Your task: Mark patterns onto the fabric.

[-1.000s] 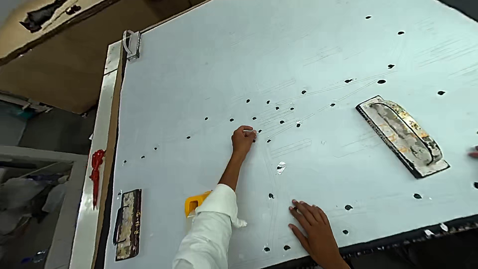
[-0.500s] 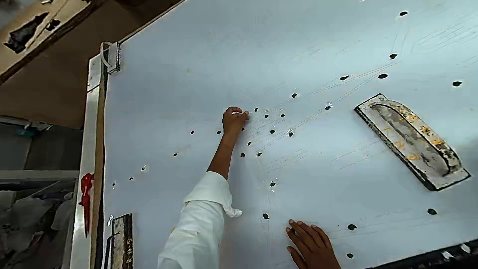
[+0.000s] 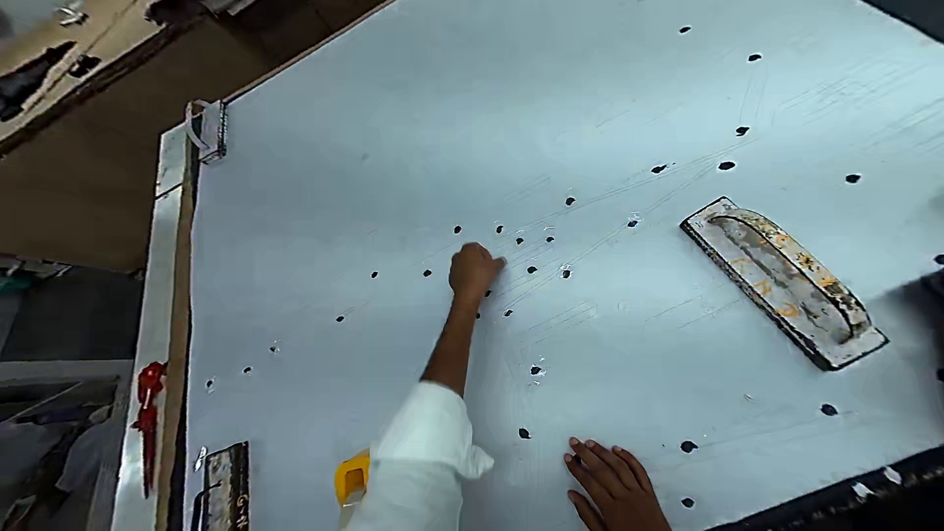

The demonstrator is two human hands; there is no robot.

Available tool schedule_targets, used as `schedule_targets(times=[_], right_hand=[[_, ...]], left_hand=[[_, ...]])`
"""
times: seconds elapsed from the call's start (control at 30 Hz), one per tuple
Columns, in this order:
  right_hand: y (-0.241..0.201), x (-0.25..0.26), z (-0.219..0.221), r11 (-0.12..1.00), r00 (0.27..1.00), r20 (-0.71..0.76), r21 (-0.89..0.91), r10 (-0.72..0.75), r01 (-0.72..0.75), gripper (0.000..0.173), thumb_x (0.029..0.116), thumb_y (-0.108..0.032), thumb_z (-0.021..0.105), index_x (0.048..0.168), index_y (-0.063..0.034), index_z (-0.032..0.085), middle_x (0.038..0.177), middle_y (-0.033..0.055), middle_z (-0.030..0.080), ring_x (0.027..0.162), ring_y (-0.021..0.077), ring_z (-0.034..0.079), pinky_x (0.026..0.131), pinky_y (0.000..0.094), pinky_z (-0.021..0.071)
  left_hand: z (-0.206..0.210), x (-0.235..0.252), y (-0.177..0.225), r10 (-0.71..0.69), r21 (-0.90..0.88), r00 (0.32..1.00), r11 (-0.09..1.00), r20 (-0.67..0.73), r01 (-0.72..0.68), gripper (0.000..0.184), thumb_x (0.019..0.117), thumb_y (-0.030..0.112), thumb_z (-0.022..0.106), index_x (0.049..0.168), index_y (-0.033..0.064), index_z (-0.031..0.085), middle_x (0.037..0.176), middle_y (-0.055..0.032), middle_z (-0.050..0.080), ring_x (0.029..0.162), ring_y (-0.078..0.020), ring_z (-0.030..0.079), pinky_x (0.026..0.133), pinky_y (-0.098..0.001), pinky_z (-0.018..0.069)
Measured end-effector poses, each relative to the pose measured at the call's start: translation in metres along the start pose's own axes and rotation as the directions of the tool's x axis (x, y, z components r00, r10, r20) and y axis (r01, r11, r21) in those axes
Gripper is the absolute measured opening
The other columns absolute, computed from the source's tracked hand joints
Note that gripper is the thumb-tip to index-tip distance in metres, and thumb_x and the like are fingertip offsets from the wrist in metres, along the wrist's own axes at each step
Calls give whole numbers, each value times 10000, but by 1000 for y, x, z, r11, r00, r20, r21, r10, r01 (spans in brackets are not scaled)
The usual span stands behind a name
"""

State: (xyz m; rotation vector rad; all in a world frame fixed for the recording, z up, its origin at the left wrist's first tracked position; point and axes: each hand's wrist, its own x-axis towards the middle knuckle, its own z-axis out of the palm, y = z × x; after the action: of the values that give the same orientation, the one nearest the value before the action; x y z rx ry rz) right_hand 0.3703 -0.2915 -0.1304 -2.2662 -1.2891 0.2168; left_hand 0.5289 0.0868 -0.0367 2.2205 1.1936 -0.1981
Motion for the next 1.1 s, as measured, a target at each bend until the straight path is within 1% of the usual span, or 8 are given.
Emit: schedule_targets(times=[0.2,0.27,0.4,0.57,0.7,0.83,1.0,1.1], right_hand=[[-6,14,-4,998,995,-98,62,-8,14,395,1026,-423,497,1220,-176,736,1361,91,670,1257,330,624,1042,588,453],[-26,21,-5,992,995,-93,121,-29,40,422,1009,-422,513,1167,-111,750,1283,156,689,1180,383,650,989,597,487],[-94,36,14,938,991,19,328,-129,116,419,978,-405,605,1203,-73,726,1238,134,694,1151,347,656,979,593,503],[-179,42,42,876,934,119,403,-337,265,497,912,-475,712,1256,-116,698,1220,90,696,1144,296,654,972,573,504],[-208,39,54,876,920,101,358,-380,322,374,857,-388,796,1111,-116,759,1109,96,706,1035,307,671,881,566,523],[-214,34,55,908,928,43,227,-370,352,310,866,-396,773,1046,-143,782,1061,65,726,1031,303,673,889,566,500],[-214,34,56,925,938,49,191,-343,328,326,871,-440,763,1047,-167,788,1026,34,735,1015,272,677,890,548,499],[-212,36,57,920,935,51,205,-351,334,335,856,-440,769,1048,-166,792,1020,28,738,998,256,682,901,541,493]], left_hand=[[-33,-212,-66,240,-294,966,920,-100,-259,246,977,285,716,980,56,628,664,-56,579,531,-171,546,491,-335,470],[-41,-273,-122,212,-340,951,898,-226,-281,189,960,265,731,929,106,633,644,7,566,501,-88,520,449,-234,436],[-39,-354,-235,-137,-421,913,906,-385,-41,177,972,236,707,977,70,644,803,-39,632,673,-137,601,582,-314,505],[-9,-389,-297,-333,-611,933,769,-135,187,365,988,340,687,1227,66,661,1273,-133,612,1106,-284,621,881,-494,542],[0,-395,-303,-267,-684,958,719,-107,124,263,1003,308,661,1073,59,707,1381,-119,543,1230,-261,550,962,-481,502],[-8,-414,-296,-282,-724,938,688,-203,50,181,1014,229,643,995,61,707,1268,-94,578,1054,-221,603,793,-401,539],[10,-439,-301,-328,-693,926,712,-187,113,173,1011,191,620,942,68,720,843,-29,681,779,-150,646,712,-355,533],[28,-434,-306,-387,-867,918,483,-88,120,175,1025,81,572,916,21,694,744,-24,651,682,-100,594,665,-242,485]])
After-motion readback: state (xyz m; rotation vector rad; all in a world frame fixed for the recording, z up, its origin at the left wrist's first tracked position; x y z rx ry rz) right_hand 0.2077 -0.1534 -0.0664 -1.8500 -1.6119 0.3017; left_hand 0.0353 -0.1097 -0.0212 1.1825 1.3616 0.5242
